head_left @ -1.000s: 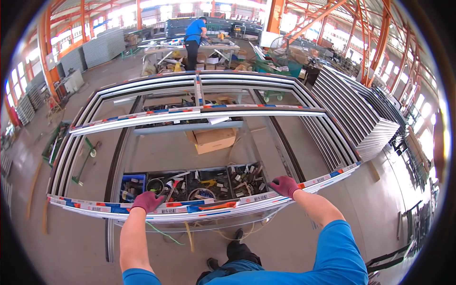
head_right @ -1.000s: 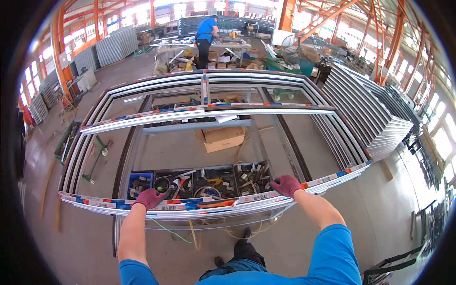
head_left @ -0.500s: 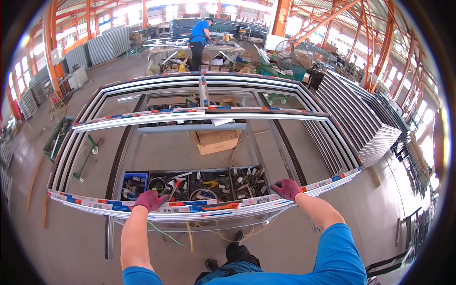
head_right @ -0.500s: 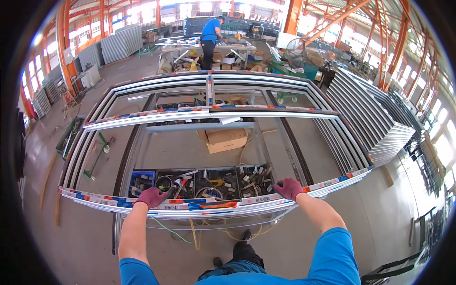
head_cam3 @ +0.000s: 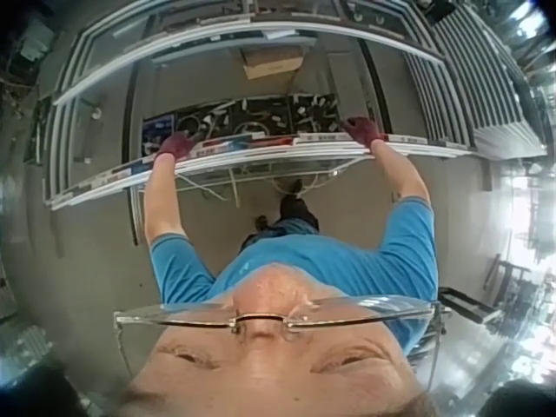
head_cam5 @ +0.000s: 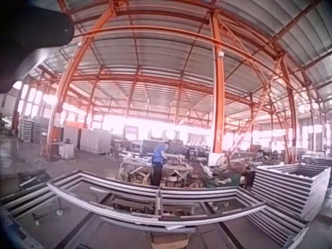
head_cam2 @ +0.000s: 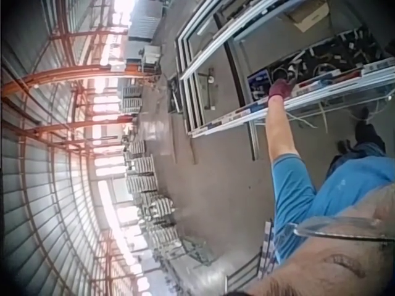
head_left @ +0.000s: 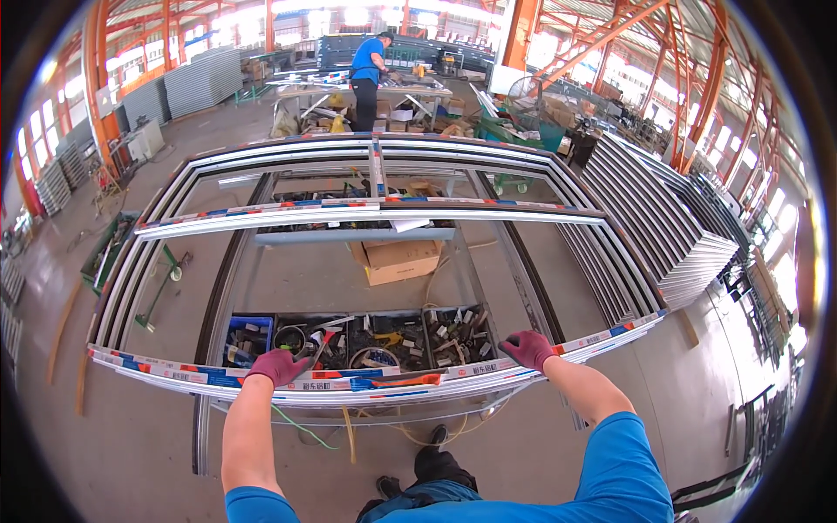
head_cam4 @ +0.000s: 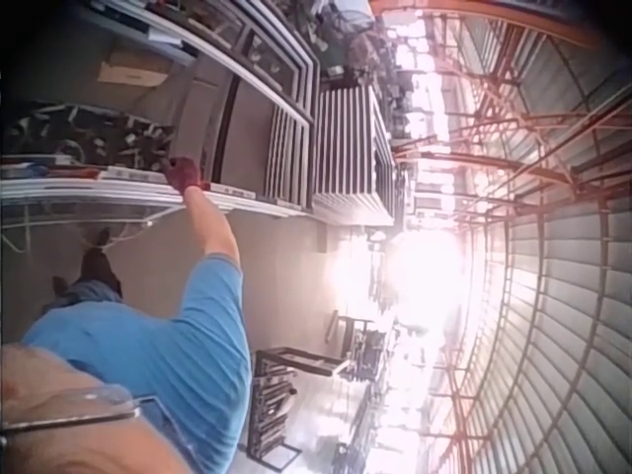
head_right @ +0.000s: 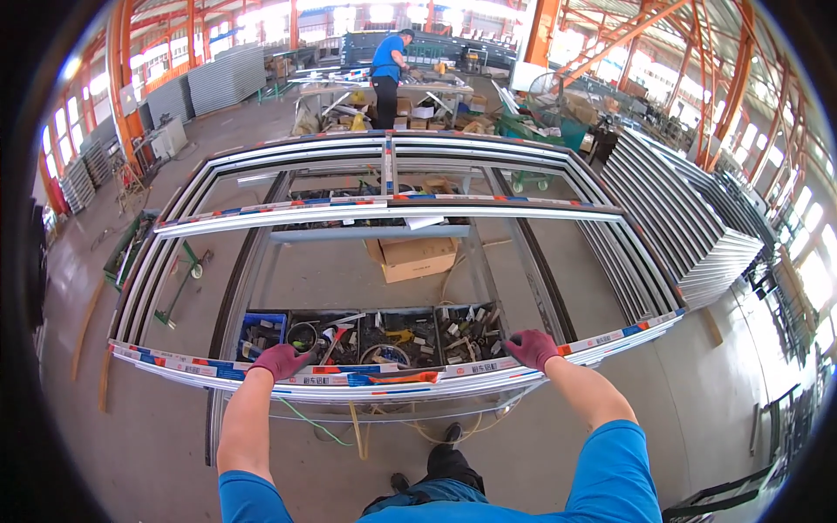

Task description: Assembling large window or door frame profiles using power tools in a fabrication facility.

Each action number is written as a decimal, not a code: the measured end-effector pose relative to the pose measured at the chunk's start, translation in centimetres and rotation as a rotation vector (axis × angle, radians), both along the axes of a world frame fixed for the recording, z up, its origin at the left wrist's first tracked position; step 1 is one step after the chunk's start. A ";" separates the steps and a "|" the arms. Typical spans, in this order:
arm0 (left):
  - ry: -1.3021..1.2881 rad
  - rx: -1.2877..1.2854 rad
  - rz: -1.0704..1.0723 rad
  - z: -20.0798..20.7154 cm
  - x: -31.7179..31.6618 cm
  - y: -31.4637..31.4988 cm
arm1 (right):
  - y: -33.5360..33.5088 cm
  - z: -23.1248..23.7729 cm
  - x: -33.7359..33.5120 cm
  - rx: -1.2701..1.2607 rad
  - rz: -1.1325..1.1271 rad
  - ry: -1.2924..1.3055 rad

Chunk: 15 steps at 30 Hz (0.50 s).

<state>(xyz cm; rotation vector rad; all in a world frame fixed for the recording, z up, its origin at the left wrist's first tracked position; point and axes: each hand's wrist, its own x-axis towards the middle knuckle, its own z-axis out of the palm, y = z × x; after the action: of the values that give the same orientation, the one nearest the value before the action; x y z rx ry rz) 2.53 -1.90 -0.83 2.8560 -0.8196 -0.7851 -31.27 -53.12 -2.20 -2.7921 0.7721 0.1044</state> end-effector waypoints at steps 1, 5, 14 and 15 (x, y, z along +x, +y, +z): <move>0.001 0.002 0.003 0.3 -0.2 -0.1 | 0.0 0.0 0.0 0.003 -0.001 0.002; -0.022 0.012 0.010 0.5 -0.4 -0.1 | 0.3 0.4 0.1 0.007 -0.005 0.005; -0.060 -0.012 -0.006 -1.4 0.4 0.4 | 0.7 0.8 0.2 0.001 -0.018 0.022; -0.059 -0.011 -0.007 -1.4 0.5 0.4 | 0.7 0.8 0.2 0.001 -0.018 0.022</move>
<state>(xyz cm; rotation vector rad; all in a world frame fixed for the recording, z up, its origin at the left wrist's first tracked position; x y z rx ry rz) 3.03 -1.52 -2.25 2.8811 -0.8385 -0.6973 -31.09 -52.43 -1.39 -2.7865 0.8021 0.1331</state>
